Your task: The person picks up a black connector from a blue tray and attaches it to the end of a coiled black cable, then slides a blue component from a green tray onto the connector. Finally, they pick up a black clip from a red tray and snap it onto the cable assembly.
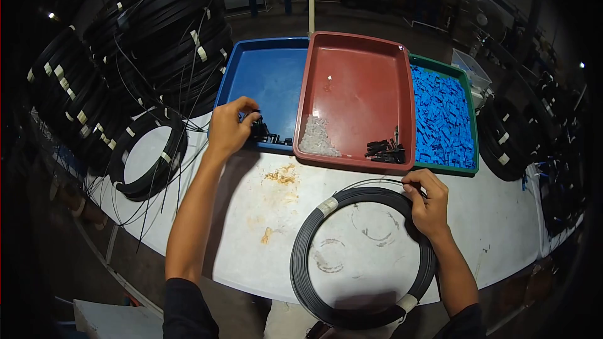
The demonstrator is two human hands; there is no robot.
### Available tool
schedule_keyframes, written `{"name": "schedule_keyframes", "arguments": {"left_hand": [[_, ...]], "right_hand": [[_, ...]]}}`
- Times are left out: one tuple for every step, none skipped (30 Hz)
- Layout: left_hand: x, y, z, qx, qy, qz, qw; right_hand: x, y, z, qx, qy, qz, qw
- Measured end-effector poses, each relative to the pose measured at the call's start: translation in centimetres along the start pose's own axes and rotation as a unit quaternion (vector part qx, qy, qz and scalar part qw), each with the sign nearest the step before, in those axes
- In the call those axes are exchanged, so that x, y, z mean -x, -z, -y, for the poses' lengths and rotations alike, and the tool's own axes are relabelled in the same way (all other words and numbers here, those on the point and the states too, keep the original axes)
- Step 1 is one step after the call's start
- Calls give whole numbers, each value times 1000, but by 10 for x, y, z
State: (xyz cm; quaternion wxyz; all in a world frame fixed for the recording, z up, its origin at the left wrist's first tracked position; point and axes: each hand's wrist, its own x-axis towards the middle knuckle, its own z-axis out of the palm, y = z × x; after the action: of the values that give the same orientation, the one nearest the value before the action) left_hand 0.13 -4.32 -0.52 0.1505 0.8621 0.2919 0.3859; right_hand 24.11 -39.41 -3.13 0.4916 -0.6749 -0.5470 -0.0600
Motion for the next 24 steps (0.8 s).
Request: {"name": "schedule_keyframes", "arguments": {"left_hand": [[-3,3,14,-80,-5,-9,997],[-5,-1,39,-67,-52,-30,996],[-6,4,36,-68,-52,-29,996],[-6,10,36,-44,-24,28,998],[-6,17,35,-21,6,84,996],[-7,20,34,-16,6,137,990],[-8,20,34,-20,12,140,990],[-9,19,34,-28,-19,183,983],[-10,18,35,-34,-48,225,973],[-12,15,35,-74,-113,230,964],[-13,12,34,-75,-107,229,965],[-14,9,33,-87,-132,233,960],[-15,4,34,-99,-157,235,954],[-16,-1,38,-115,-167,239,950],[-17,-5,41,-113,-161,238,951],[-18,-7,42,-108,-166,237,951],[-20,-9,43,-102,-172,237,951],[-20,-10,45,-105,-185,229,950],[-21,-11,47,-103,-181,229,951],[-21,-11,50,-108,-206,217,948],[-20,-12,52,-114,-232,205,944],[-19,-12,52,-113,-228,206,945],[-18,-11,52,-113,-220,202,948],[-17,-10,52,-114,-214,198,950]], "right_hand": [[0,0,0,-1,0,-2,1000],[0,-1,0,-8,3,1,1000],[0,-1,0,-16,7,6,1000],[0,-1,0,-17,5,6,1000],[-1,0,0,-13,7,11,1000],[-1,-1,1,-11,9,18,1000],[-1,0,2,-6,1,21,1000],[-1,-1,3,-1,1,21,1000],[-2,-1,3,4,3,23,1000],[-1,-2,2,0,-3,21,1000],[0,-3,1,1,-5,22,1000],[0,-3,1,3,-15,25,1000],[0,-3,2,6,-24,29,999],[0,-3,1,7,-22,35,999],[0,-2,0,9,-33,36,999],[0,-2,-1,12,-44,37,998],[0,-2,-2,12,-43,42,998],[0,-3,-2,12,-42,39,998],[0,-3,-3,12,-42,36,998],[0,-3,-3,12,-51,38,998],[0,-3,-3,12,-51,43,998],[0,-3,-3,12,-52,41,998],[1,-4,-3,12,-52,37,998],[1,-2,-3,10,-52,40,998]]}}
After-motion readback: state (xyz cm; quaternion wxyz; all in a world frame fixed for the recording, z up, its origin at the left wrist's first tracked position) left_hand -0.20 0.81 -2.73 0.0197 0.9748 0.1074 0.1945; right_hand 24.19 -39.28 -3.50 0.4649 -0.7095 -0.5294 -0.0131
